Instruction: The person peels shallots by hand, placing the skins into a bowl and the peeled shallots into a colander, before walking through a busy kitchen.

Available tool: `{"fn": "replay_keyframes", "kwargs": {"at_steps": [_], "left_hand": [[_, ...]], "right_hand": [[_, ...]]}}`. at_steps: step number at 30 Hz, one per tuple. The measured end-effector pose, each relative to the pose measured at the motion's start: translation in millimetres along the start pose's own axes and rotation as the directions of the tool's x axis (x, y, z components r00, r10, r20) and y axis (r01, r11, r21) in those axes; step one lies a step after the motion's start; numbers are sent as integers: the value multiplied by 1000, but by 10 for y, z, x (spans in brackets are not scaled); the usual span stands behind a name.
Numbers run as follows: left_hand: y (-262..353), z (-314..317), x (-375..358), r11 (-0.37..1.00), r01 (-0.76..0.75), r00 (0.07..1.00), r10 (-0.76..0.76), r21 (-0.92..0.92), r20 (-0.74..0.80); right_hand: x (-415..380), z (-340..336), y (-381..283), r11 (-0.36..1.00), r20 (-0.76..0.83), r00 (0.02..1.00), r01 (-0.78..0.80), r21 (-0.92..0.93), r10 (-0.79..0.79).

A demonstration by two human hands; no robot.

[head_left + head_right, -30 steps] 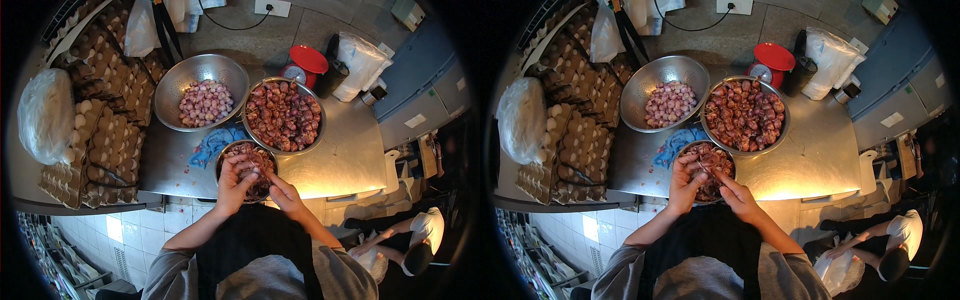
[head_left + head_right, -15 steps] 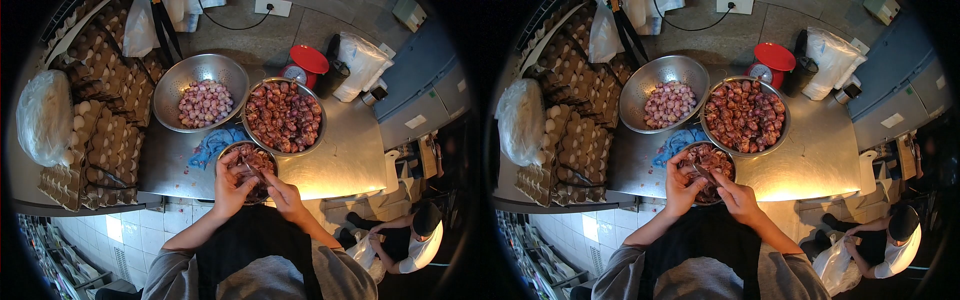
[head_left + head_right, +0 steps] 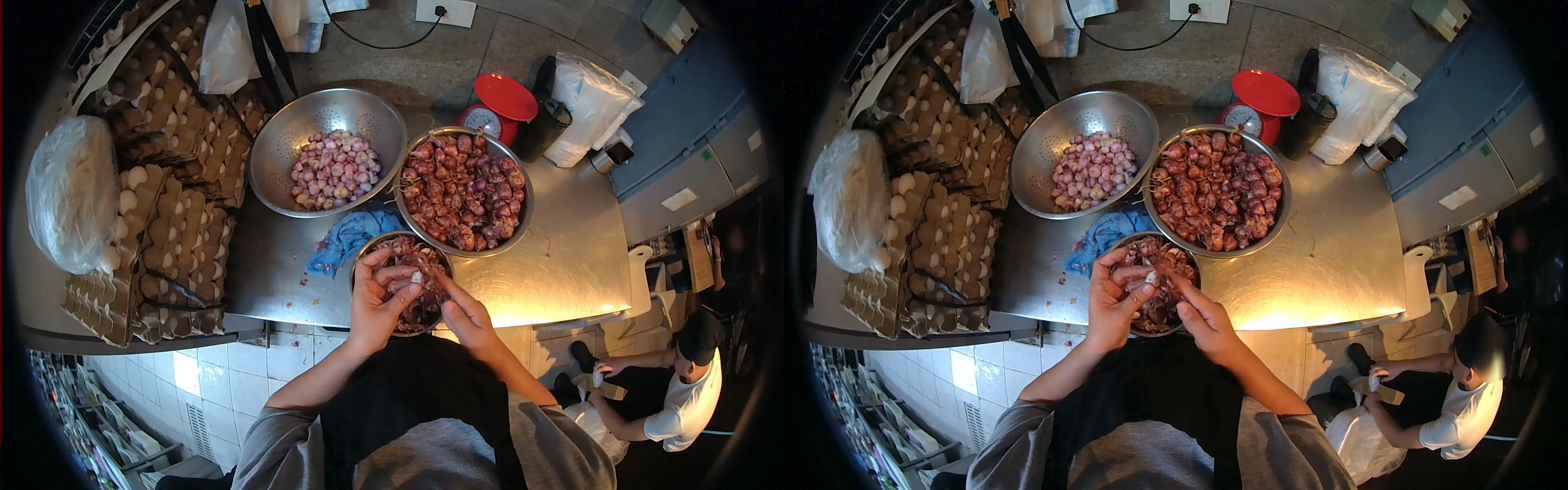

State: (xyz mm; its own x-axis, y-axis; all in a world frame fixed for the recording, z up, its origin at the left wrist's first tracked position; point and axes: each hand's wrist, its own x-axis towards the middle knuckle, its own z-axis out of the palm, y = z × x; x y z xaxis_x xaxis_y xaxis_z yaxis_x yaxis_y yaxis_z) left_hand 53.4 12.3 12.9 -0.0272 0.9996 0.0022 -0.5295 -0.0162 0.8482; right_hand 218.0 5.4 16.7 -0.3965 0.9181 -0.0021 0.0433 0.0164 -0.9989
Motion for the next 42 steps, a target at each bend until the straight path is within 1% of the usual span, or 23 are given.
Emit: {"fn": "replay_keyframes", "kwargs": {"at_steps": [1,4,7,10,12,14,16,19,22,24,26,27,28,31,34,35,36,37,39,40,42], "left_hand": [[-18,-7,0,1000,-4,1000,4,15,4],[-51,-23,-11,998,-20,1000,19,63,14],[-45,-12,-18,995,-35,999,33,94,18],[-16,29,-27,997,-29,1000,28,74,9],[-32,27,-26,998,-26,1000,26,53,1],[-64,-5,-16,994,-58,998,57,95,10],[-70,-14,-18,990,-69,998,67,122,19],[-50,-2,-32,989,-66,998,64,136,16],[-43,21,-37,989,-67,998,67,130,5],[-54,18,-39,992,-58,998,58,109,-2],[-56,4,-39,991,-63,998,63,119,1],[-54,-3,-38,990,-65,998,65,124,4],[-49,-10,-37,991,-53,999,53,123,3],[-40,-25,-44,991,-41,999,41,131,2],[-61,-35,-51,989,-65,998,64,135,13],[-77,-44,-48,991,-65,998,63,121,19],[-86,-49,-47,992,-65,998,63,106,26],[-73,-45,-52,999,0,1000,0,46,9],[-17,-29,-63,989,127,992,-129,-75,-13],[6,-23,-66,981,159,987,-160,-108,-8],[42,-25,-66,960,221,975,-224,-171,4]], "right_hand": [[17,27,-14,985,23,990,143,-99,-142],[18,49,-6,973,37,989,146,-179,-142],[-6,0,14,990,50,999,2,-142,5],[-7,-1,82,1000,27,999,-25,-15,25],[-19,12,39,996,28,997,-69,53,67],[-13,31,15,999,24,999,-33,10,33],[1,46,5,986,23,997,82,-144,-79],[-11,6,79,986,34,999,25,-166,-19],[-27,24,136,993,30,996,-87,76,85],[-51,26,30,963,51,975,-222,155,217],[-39,39,-10,984,38,987,-157,81,155],[-12,64,-11,999,24,999,-23,-35,24],[1,77,-8,982,25,994,111,-151,-108],[-19,52,31,976,37,998,62,-207,-56],[16,55,205,935,11,971,233,-268,-239],[0,43,221,993,10,993,115,-32,-115],[-28,19,235,979,40,999,-16,204,8],[-43,8,239,894,97,988,-150,422,120],[-32,38,174,888,51,987,-157,432,150],[-22,46,149,885,28,986,-160,437,165],[3,17,173,907,25,989,-144,396,147]]}}
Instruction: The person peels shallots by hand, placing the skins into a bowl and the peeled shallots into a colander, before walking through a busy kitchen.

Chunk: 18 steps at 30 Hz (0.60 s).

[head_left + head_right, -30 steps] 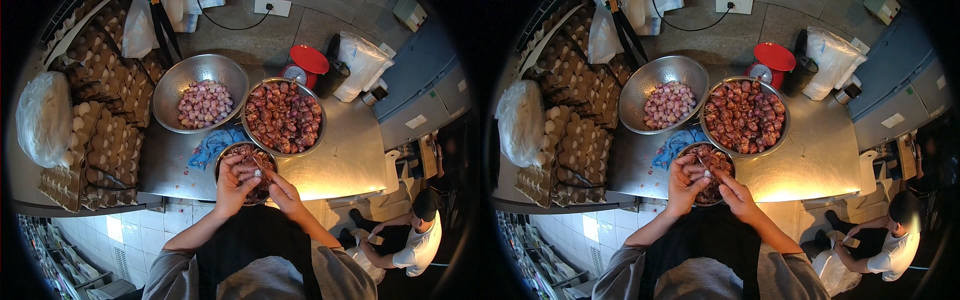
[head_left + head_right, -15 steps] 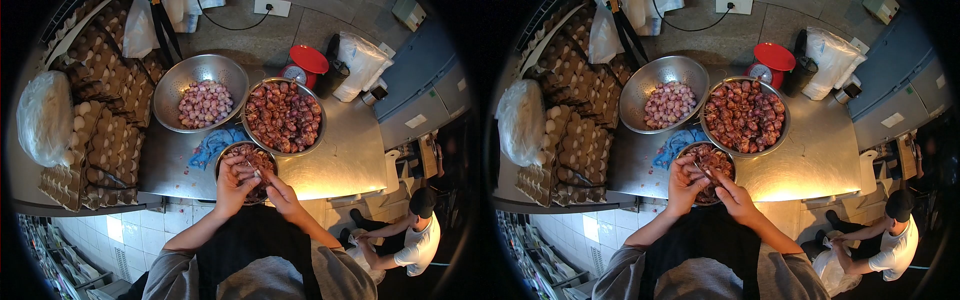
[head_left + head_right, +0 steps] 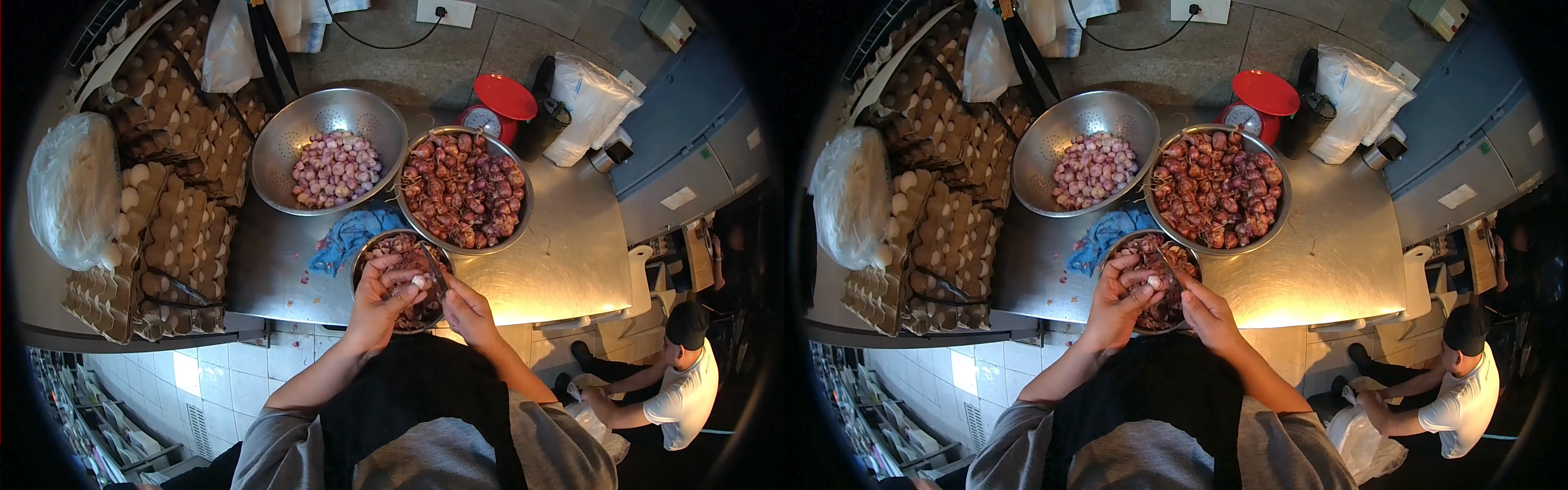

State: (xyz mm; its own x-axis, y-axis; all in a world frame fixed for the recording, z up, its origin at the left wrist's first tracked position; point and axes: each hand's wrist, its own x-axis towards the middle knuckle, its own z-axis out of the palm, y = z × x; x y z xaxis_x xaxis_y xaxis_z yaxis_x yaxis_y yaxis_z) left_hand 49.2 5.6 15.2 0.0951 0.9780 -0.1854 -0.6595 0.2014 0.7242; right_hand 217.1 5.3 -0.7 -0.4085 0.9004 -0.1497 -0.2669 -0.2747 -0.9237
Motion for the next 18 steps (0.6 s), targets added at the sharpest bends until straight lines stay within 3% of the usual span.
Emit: {"fn": "replay_keyframes", "kwargs": {"at_steps": [4,6,8,10,11,14,16,18], "left_hand": [[68,-78,28,998,41,999,-42,-51,-6],[152,-154,115,999,7,1000,-8,-40,-25],[318,-179,309,987,-98,980,118,131,-160],[460,-325,629,897,-260,915,347,357,-206],[524,-362,781,815,-355,859,478,458,-184],[717,-181,1043,762,-333,860,487,556,-153],[651,-119,1198,718,-339,910,414,608,18],[529,-2,1330,623,-371,925,317,689,211]], "right_hand": [[-8,-16,-3,997,-8,1000,-27,-66,26],[9,-16,39,975,-7,997,70,-209,-73],[40,-41,147,946,23,989,147,-288,-147],[52,-72,254,945,54,987,160,-286,-151],[43,-75,272,950,58,990,142,-279,-131],[-19,-41,164,980,7,999,-50,-192,53],[-50,-33,96,979,-5,985,-172,-111,172],[-74,-82,173,975,-3,985,-172,-138,174]]}}
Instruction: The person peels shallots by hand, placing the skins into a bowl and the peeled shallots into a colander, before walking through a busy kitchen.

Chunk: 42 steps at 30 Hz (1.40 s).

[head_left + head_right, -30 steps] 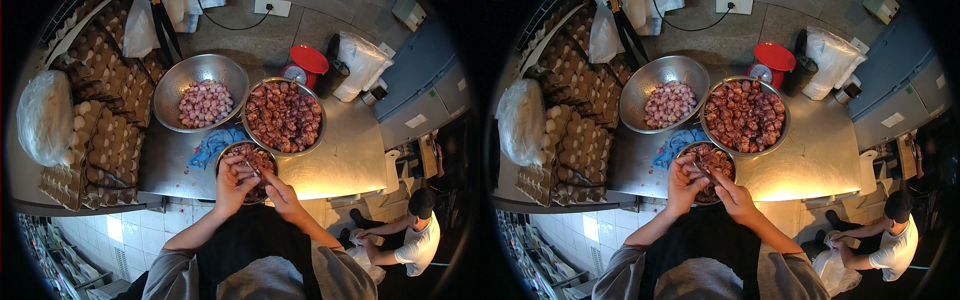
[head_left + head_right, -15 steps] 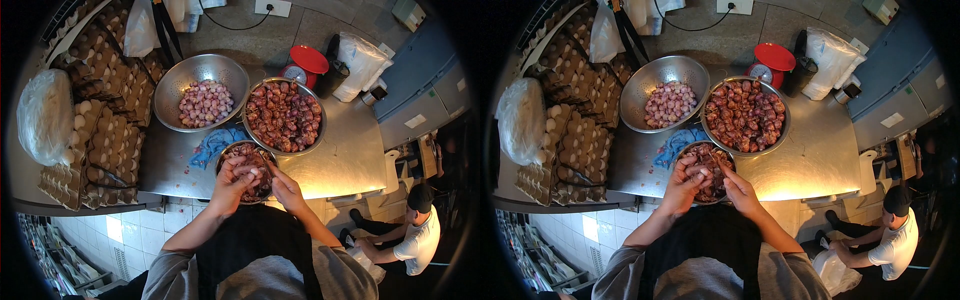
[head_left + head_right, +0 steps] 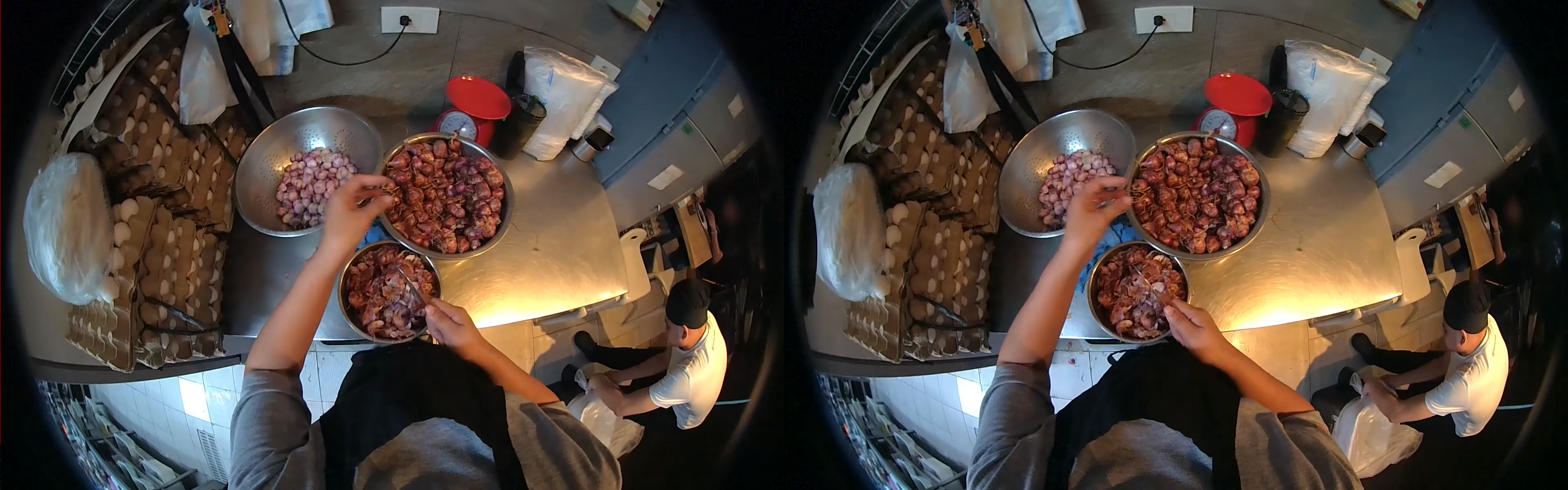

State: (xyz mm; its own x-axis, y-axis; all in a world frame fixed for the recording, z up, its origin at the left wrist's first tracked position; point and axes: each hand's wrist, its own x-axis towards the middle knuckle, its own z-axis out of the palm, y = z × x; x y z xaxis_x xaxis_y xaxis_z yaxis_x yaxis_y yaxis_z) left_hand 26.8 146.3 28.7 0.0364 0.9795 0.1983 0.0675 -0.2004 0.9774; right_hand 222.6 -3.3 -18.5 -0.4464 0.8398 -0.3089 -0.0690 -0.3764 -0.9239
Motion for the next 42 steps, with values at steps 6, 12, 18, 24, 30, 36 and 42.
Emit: {"fn": "replay_keyframes", "kwargs": {"at_steps": [6,12,18,24,30,36,42], "left_hand": [[-316,708,335,888,-174,912,-19,426,411],[-541,1136,502,567,-342,791,-256,749,555],[-584,1104,530,643,-360,728,-259,676,634],[-424,868,323,801,-228,809,-161,554,565],[-200,544,-44,995,-44,928,8,87,372],[20,151,-707,716,507,861,-408,-480,303],[106,142,-1180,687,394,902,-418,-611,111]], "right_hand": [[-127,25,-113,998,17,999,50,37,-50],[-227,-92,-52,999,-30,999,19,49,-18],[-271,-146,-59,997,-20,999,31,65,-30],[-197,-195,-93,990,18,994,105,99,-107],[-95,-179,-121,969,41,983,170,178,-180],[30,-98,-75,951,0,957,287,113,-289],[86,-13,-46,920,21,955,292,-262,-297]]}}
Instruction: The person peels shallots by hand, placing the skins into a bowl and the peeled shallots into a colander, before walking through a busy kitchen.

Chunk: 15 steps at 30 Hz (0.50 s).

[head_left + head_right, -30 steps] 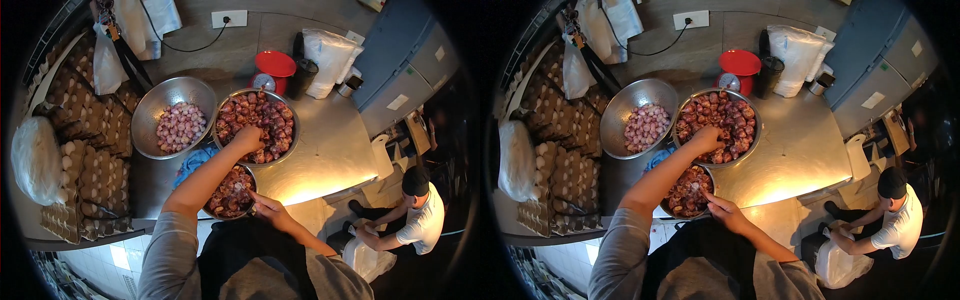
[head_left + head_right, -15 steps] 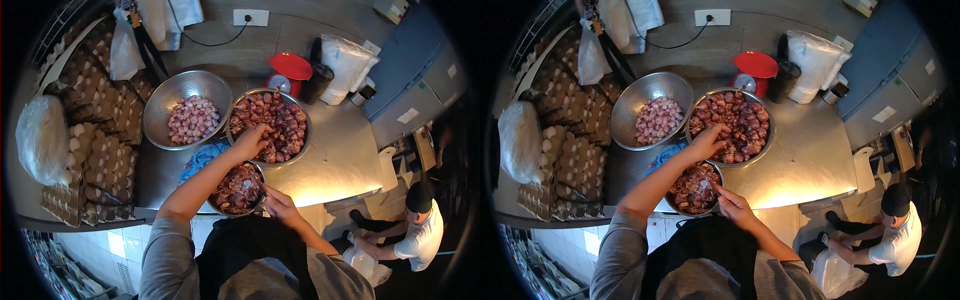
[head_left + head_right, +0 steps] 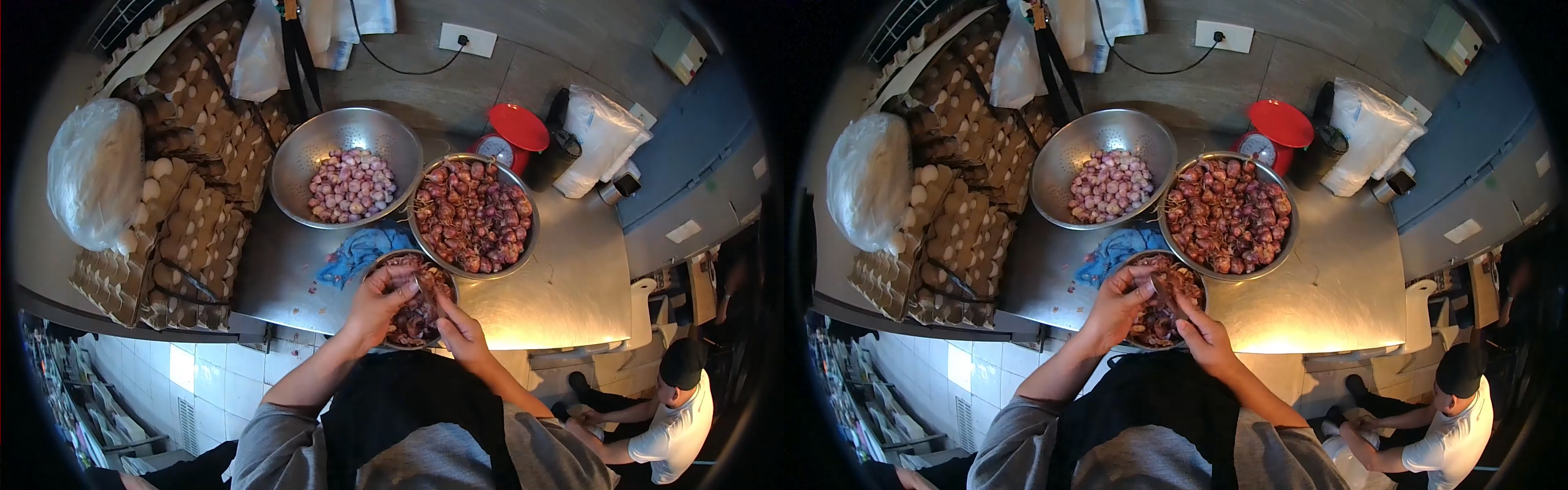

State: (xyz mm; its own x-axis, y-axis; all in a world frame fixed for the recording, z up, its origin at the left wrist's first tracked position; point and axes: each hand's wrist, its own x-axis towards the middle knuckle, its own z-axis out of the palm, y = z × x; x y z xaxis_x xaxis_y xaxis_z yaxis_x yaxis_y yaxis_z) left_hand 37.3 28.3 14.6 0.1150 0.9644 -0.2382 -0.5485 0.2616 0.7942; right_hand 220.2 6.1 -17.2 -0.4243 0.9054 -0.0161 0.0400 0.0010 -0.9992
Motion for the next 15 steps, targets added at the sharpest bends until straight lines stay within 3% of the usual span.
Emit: {"fn": "replay_keyframes", "kwargs": {"at_steps": [4,7,10,11,15], "left_hand": [[-86,22,-122,985,-158,980,165,62,-115],[-126,58,-193,968,-195,976,208,159,-70],[-270,51,-235,924,-269,959,282,270,-8],[-307,93,-256,940,-256,962,272,226,-40],[-340,61,-231,918,-315,946,324,241,1]], "right_hand": [[16,48,-115,997,49,997,-67,48,65],[42,65,-55,1000,26,999,-19,11,19],[113,70,-15,978,55,997,-67,198,57],[144,65,-23,949,82,993,-110,295,89],[194,78,-122,900,112,980,-196,391,165]]}}
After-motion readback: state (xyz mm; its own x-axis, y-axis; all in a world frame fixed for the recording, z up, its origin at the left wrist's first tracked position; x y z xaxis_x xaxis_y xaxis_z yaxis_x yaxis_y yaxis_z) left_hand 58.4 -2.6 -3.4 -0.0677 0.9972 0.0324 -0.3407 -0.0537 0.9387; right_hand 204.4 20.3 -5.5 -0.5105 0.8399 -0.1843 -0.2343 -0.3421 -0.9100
